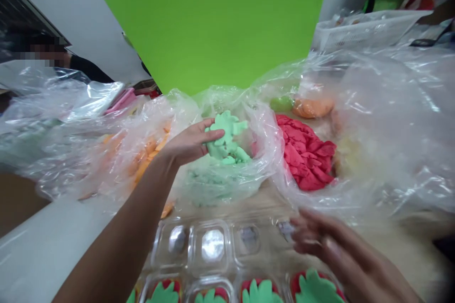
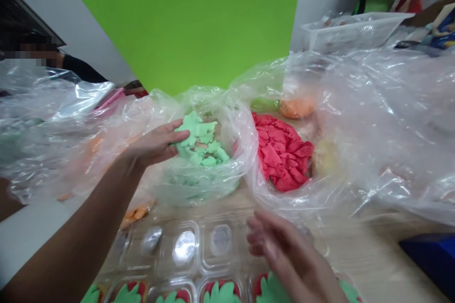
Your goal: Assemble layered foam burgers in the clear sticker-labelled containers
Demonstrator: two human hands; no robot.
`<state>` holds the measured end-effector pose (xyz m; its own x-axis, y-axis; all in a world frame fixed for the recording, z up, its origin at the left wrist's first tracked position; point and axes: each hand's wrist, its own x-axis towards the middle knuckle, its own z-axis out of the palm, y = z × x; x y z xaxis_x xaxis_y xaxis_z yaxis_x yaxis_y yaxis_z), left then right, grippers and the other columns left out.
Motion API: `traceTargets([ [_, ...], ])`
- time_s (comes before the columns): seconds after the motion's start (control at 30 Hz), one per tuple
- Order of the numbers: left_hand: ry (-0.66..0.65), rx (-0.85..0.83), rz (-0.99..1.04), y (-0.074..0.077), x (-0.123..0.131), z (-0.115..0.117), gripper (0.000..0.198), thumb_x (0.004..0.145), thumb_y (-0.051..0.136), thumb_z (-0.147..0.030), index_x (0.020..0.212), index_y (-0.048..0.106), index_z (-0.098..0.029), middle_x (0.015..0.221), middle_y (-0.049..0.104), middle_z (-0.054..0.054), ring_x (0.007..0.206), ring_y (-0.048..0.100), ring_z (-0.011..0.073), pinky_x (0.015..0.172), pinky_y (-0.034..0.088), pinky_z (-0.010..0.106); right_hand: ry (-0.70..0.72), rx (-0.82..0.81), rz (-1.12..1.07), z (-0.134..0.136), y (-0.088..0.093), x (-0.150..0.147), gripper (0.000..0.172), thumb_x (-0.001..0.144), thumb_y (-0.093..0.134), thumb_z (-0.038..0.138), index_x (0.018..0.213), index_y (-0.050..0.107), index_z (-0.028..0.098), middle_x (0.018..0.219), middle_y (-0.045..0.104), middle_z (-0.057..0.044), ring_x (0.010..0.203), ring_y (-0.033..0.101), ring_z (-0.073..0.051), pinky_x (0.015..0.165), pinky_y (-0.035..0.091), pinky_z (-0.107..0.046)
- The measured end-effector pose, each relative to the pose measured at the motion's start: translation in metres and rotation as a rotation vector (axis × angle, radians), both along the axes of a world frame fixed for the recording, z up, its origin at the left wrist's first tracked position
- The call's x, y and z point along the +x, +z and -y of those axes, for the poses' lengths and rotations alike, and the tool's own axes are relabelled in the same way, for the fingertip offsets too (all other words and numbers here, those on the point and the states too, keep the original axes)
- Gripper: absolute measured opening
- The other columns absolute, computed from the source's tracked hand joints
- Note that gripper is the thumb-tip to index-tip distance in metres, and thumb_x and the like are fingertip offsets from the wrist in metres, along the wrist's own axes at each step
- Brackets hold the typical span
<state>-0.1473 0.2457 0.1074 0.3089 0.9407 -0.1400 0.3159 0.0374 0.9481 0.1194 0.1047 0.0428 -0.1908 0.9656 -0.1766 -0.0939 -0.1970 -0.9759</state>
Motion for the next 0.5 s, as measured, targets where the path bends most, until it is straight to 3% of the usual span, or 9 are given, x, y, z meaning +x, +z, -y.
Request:
traceTargets([
  [0.1, -0.116, -0.203, 0.295, 0.018, 0.023, 0.054, 0.038, 0.074, 0.061, -0.025, 0.11, 0.049, -0.015, 0.09, 0.064, 0.007, 0.069, 0.061, 0.0118, 0.064, 0.049, 0.023, 0.046, -0.371, -0.642, -0.019, 0.018, -0.03, 0.048, 0.08, 0.04, 0.058, 0.115, 0.051, 0.028, 0.116, 0.056, -0.008, 0.105, 0.053, -0.026, 0.086, 0.044, -0.045],
  [0.2, -0.147, -0.201, 0.132, 0.02, 0.046, 0.11, 0.026, 0.077, 0.058, -0.028, 0.102, 0.055, -0.02, 0.09, 0.064, 0.003, 0.077, 0.061, 0.014, 0.068, 0.05, 0.026, 0.185, -0.486, -0.965, -0.016, 0.032, -0.057, 0.054, 0.081, 0.034, 0.06, 0.121, 0.045, 0.026, 0.118, 0.054, -0.008, 0.103, 0.054, -0.025, 0.085, 0.043, -0.048],
  [0.37, 0.182, 0.299, -0.181, 0.008, 0.058, 0.177, 0.015, 0.079, 0.054, -0.023, 0.091, 0.061, -0.028, 0.111, 0.056, 0.002, 0.107, 0.05, 0.0199, 0.09, 0.043, 0.035, 0.261, -0.597, -1.07, 0.019, 0.034, -0.077, 0.043, 0.088, 0.031, 0.05, 0.118, 0.048, 0.024, 0.103, 0.063, -0.004, 0.084, 0.063, -0.018, 0.073, 0.051, -0.04],
  [0.43, 0.314, 0.338, -0.14, 0.004, 0.054, 0.195, 0.011, 0.079, 0.054, -0.022, 0.087, 0.061, -0.026, 0.111, 0.057, 0.002, 0.107, 0.05, 0.0208, 0.092, 0.042, 0.036, 0.32, -0.637, -1.081, 0.032, 0.032, -0.084, 0.041, 0.089, 0.031, 0.047, 0.109, 0.055, 0.022, 0.095, 0.067, -0.003, 0.08, 0.064, -0.016, 0.068, 0.053, -0.035],
  [0.5, 0.495, 0.278, -0.002, 0.001, 0.043, 0.211, 0.008, 0.08, 0.054, -0.026, 0.087, 0.058, -0.025, 0.098, 0.062, 0.001, 0.094, 0.057, 0.0186, 0.081, 0.048, 0.032, 0.353, -0.685, -1.053, 0.044, 0.029, -0.091, 0.036, 0.089, 0.034, 0.043, 0.099, 0.061, 0.02, 0.09, 0.068, -0.003, 0.078, 0.065, -0.015, 0.065, 0.054, -0.03],
])
